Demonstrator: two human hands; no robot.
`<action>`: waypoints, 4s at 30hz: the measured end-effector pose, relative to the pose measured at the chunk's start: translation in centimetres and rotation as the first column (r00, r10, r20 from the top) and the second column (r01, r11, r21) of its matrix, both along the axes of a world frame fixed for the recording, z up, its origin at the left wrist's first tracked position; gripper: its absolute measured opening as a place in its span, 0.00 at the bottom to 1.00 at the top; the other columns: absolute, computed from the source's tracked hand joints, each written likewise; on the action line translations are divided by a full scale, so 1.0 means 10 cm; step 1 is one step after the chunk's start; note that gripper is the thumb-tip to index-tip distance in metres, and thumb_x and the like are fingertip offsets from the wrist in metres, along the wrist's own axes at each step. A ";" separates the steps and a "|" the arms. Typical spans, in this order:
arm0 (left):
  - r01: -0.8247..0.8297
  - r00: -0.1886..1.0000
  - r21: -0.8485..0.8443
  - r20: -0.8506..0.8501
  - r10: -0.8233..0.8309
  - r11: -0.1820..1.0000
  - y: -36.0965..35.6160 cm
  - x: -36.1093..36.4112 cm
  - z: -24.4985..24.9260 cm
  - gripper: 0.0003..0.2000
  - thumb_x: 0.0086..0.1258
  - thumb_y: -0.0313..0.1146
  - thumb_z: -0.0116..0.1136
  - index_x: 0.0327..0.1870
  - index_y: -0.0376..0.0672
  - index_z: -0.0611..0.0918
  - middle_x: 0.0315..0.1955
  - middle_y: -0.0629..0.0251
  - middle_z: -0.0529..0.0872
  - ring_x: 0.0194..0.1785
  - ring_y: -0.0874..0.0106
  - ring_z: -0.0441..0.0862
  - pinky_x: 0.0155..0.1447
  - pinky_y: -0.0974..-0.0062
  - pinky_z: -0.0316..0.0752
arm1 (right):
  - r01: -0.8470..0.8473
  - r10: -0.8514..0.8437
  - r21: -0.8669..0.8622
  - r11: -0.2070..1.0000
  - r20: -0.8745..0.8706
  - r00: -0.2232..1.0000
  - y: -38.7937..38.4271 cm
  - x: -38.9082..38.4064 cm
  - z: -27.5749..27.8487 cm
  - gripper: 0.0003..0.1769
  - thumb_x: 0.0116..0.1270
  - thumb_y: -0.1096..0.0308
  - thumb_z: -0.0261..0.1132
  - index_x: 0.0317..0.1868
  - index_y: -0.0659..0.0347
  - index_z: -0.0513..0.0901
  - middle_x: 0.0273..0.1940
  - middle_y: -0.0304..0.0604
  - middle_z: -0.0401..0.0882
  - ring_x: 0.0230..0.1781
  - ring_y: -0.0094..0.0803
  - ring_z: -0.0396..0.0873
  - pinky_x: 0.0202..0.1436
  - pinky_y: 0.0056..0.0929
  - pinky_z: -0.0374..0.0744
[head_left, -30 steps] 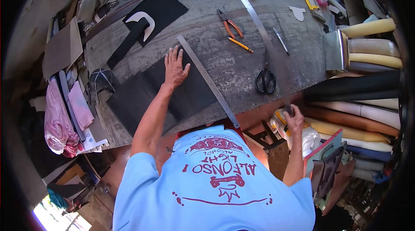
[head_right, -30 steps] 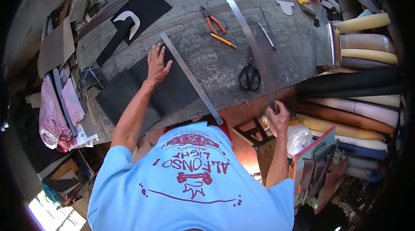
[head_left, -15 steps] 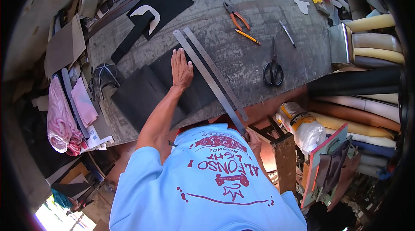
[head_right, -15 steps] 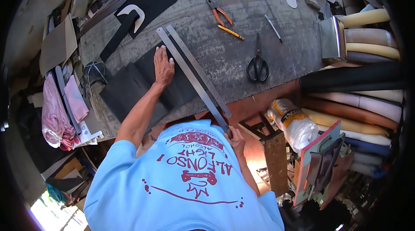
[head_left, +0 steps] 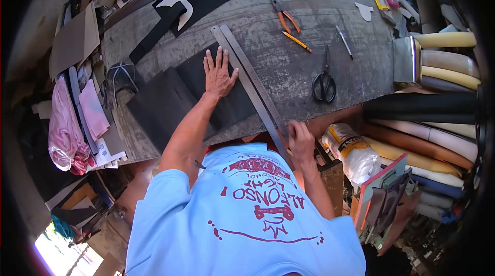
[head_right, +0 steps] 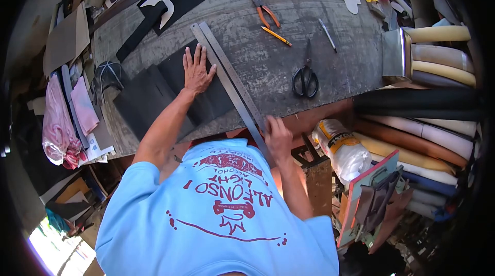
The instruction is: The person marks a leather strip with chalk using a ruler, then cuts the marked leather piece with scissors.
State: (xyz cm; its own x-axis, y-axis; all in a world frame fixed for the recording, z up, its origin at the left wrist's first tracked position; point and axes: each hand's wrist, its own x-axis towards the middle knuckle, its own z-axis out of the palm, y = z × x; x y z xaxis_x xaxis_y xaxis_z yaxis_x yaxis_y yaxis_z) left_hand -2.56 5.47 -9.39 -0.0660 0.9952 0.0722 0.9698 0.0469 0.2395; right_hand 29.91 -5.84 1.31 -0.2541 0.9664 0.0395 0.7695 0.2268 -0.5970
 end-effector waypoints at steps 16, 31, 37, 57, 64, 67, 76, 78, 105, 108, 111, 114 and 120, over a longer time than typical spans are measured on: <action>0.060 0.997 -0.275 0.058 -0.046 0.959 0.01 -0.05 0.27 0.72 0.42 0.82 0.63 0.83 0.39 0.50 0.84 0.56 0.39 0.83 0.40 0.26 0.83 0.45 0.28 | -0.542 0.603 -0.299 0.785 0.172 0.779 2.14 -1.24 -0.39 0.39 0.57 0.64 0.76 0.71 0.37 0.76 0.48 0.45 0.80 0.50 0.48 0.82 0.53 0.45 0.81; 0.030 0.999 -0.295 0.027 -0.023 0.955 0.06 0.06 0.26 0.74 0.38 0.83 0.65 0.82 0.37 0.51 0.84 0.53 0.39 0.81 0.32 0.26 0.81 0.35 0.28 | -0.546 0.584 -0.340 0.766 0.013 0.811 2.17 -1.18 -0.50 0.43 0.55 0.69 0.77 0.73 0.37 0.75 0.45 0.47 0.76 0.45 0.49 0.79 0.53 0.47 0.79; 0.049 0.999 -0.202 0.019 -0.046 0.978 0.06 0.05 0.17 0.74 0.37 0.86 0.61 0.81 0.36 0.54 0.83 0.50 0.42 0.80 0.28 0.28 0.78 0.29 0.31 | -0.541 0.582 -0.339 0.770 0.025 0.813 2.18 -1.17 -0.53 0.43 0.55 0.67 0.77 0.73 0.36 0.74 0.45 0.46 0.76 0.47 0.49 0.79 0.53 0.46 0.79; 0.070 0.996 -0.299 0.070 -0.052 0.952 0.10 0.15 0.18 0.83 0.27 0.83 0.69 0.81 0.31 0.44 0.81 0.37 0.35 0.81 0.34 0.24 0.78 0.31 0.25 | 0.063 -0.042 -0.332 0.941 0.069 0.997 0.41 -0.45 -0.32 0.18 0.64 0.65 0.73 0.50 0.59 0.77 0.43 0.54 0.82 0.44 0.61 0.82 0.46 0.54 0.80; 0.033 0.998 -0.355 0.056 -0.015 0.934 0.15 0.20 0.29 0.84 0.23 0.81 0.72 0.81 0.30 0.46 0.81 0.38 0.35 0.82 0.35 0.24 0.78 0.31 0.25 | 0.128 -0.160 -0.331 0.935 -0.071 0.985 0.37 -0.40 -0.63 0.14 0.62 0.69 0.73 0.44 0.61 0.79 0.37 0.51 0.81 0.38 0.50 0.81 0.42 0.45 0.78; 0.033 0.999 -0.354 0.042 -0.019 0.935 0.15 0.18 0.31 0.84 0.23 0.81 0.71 0.80 0.27 0.48 0.81 0.38 0.38 0.82 0.36 0.26 0.79 0.33 0.26 | 0.123 -0.180 -0.321 0.939 -0.154 0.972 0.53 -0.17 -0.64 0.10 0.64 0.71 0.72 0.35 0.67 0.80 0.28 0.48 0.76 0.29 0.34 0.76 0.37 0.34 0.76; 0.059 0.998 -0.372 0.055 -0.042 0.926 0.12 0.15 0.31 0.83 0.28 0.82 0.70 0.80 0.27 0.44 0.82 0.40 0.34 0.82 0.37 0.25 0.79 0.34 0.25 | 0.340 -0.326 -0.033 0.940 -0.386 0.863 1.47 -0.27 0.16 0.17 0.80 0.59 0.59 0.46 0.67 0.83 0.41 0.48 0.79 0.35 0.37 0.80 0.40 0.34 0.79; 0.062 0.998 -0.397 0.042 -0.049 0.916 0.14 0.15 0.33 0.84 0.27 0.82 0.70 0.80 0.27 0.44 0.81 0.39 0.34 0.82 0.36 0.25 0.79 0.33 0.25 | 0.261 -0.368 -0.268 0.927 -0.525 0.768 1.68 -0.50 0.23 0.23 0.82 0.53 0.54 0.48 0.67 0.83 0.41 0.47 0.81 0.33 0.36 0.81 0.40 0.34 0.81; 0.073 0.989 -0.387 0.148 -0.016 0.919 0.17 0.09 0.37 0.81 0.27 0.77 0.74 0.80 0.25 0.48 0.81 0.35 0.36 0.82 0.33 0.28 0.78 0.31 0.30 | -0.258 0.164 -0.140 0.956 -0.474 0.865 2.37 -2.12 -0.59 0.16 0.80 0.64 0.59 0.60 0.63 0.82 0.53 0.51 0.87 0.51 0.42 0.88 0.52 0.32 0.83; 0.073 0.988 -0.389 0.157 -0.012 0.918 0.18 0.10 0.37 0.81 0.26 0.77 0.74 0.79 0.25 0.49 0.81 0.35 0.37 0.82 0.32 0.28 0.78 0.31 0.30 | -0.262 0.175 -0.129 0.956 -0.467 0.867 2.37 -2.12 -0.60 0.16 0.80 0.63 0.58 0.60 0.63 0.82 0.53 0.51 0.87 0.51 0.43 0.88 0.52 0.33 0.83; 0.072 0.989 -0.393 0.147 -0.015 0.917 0.18 0.10 0.38 0.81 0.26 0.77 0.74 0.79 0.26 0.49 0.81 0.35 0.37 0.82 0.33 0.28 0.78 0.31 0.31 | -0.254 0.179 -0.106 0.961 -0.460 0.869 2.36 -2.12 -0.60 0.16 0.80 0.63 0.58 0.60 0.63 0.82 0.52 0.52 0.87 0.51 0.43 0.88 0.51 0.34 0.84; 0.069 0.990 -0.388 0.139 -0.016 0.919 0.18 0.10 0.38 0.81 0.26 0.77 0.73 0.79 0.26 0.49 0.81 0.35 0.37 0.82 0.32 0.28 0.78 0.31 0.31 | -0.249 0.160 -0.132 0.960 -0.472 0.867 2.34 -2.15 -0.56 0.16 0.80 0.63 0.58 0.59 0.63 0.82 0.51 0.53 0.87 0.49 0.45 0.88 0.49 0.35 0.84; 0.066 0.992 -0.391 0.125 -0.018 0.918 0.19 0.10 0.38 0.81 0.26 0.77 0.74 0.79 0.25 0.49 0.81 0.35 0.38 0.82 0.32 0.29 0.78 0.30 0.31 | -0.259 0.205 -0.071 0.963 -0.428 0.880 2.38 -2.19 -0.58 0.13 0.78 0.67 0.59 0.56 0.63 0.83 0.47 0.53 0.87 0.45 0.49 0.88 0.44 0.37 0.83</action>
